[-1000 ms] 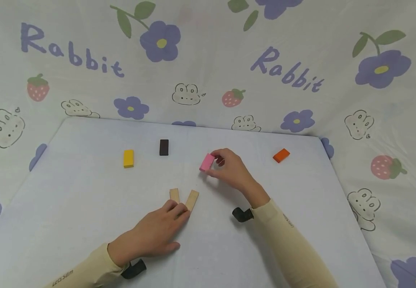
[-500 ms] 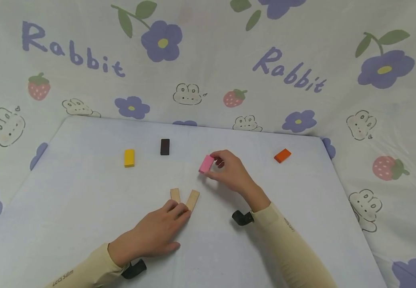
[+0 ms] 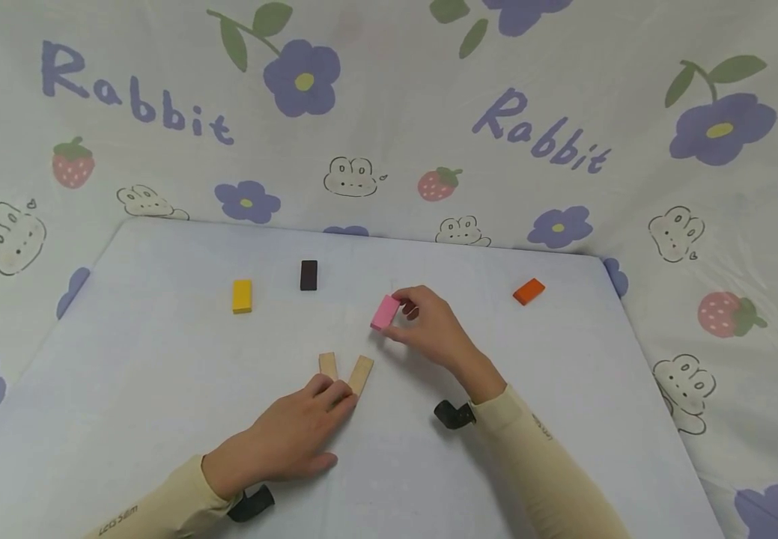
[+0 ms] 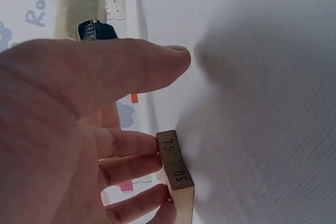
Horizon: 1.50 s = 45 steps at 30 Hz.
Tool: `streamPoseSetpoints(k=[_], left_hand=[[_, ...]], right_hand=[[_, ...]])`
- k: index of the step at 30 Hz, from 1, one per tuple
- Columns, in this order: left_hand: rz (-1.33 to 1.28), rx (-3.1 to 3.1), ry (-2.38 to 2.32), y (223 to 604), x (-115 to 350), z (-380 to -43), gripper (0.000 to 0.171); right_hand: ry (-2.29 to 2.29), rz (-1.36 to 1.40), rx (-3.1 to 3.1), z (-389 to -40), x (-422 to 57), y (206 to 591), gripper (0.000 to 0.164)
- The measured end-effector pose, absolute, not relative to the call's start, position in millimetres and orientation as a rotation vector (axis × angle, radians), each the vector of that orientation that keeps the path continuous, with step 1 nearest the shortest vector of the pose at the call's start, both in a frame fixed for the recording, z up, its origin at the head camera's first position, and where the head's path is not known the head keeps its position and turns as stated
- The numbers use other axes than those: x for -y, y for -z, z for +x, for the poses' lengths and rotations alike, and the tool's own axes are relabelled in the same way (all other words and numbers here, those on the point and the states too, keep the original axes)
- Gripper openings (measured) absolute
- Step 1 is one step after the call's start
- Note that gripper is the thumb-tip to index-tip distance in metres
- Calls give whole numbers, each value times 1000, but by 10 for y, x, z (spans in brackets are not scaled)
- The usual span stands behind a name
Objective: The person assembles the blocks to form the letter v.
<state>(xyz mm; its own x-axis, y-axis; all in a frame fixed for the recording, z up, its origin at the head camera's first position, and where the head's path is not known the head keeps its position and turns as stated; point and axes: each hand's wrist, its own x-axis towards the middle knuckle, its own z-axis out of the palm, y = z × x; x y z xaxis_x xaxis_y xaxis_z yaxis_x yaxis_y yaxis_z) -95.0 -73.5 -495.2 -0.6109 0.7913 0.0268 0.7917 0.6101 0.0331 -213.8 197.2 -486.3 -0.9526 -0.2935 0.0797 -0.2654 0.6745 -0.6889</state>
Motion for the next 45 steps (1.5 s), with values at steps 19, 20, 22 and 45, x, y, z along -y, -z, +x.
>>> streamPoseSetpoints(k=[19,20,22,45], left_hand=[[-1372,2820,58,4908,722,-925,71],[-1370,2818,59,4906,722,-925,71],[-1370,2811,59,4905,723,-923,71],[-1405,2817,50,4886,758,-958,72]], right_hand=[[1138,-463,-2856,-2069,-1958,4858,62],[1138,-461,-2854,-2065,-1956,4860,62],[1140,-456,-2854,-2056,-1951,4858,62],[1151,-436,-2842,-2018,-1914,4870,63]])
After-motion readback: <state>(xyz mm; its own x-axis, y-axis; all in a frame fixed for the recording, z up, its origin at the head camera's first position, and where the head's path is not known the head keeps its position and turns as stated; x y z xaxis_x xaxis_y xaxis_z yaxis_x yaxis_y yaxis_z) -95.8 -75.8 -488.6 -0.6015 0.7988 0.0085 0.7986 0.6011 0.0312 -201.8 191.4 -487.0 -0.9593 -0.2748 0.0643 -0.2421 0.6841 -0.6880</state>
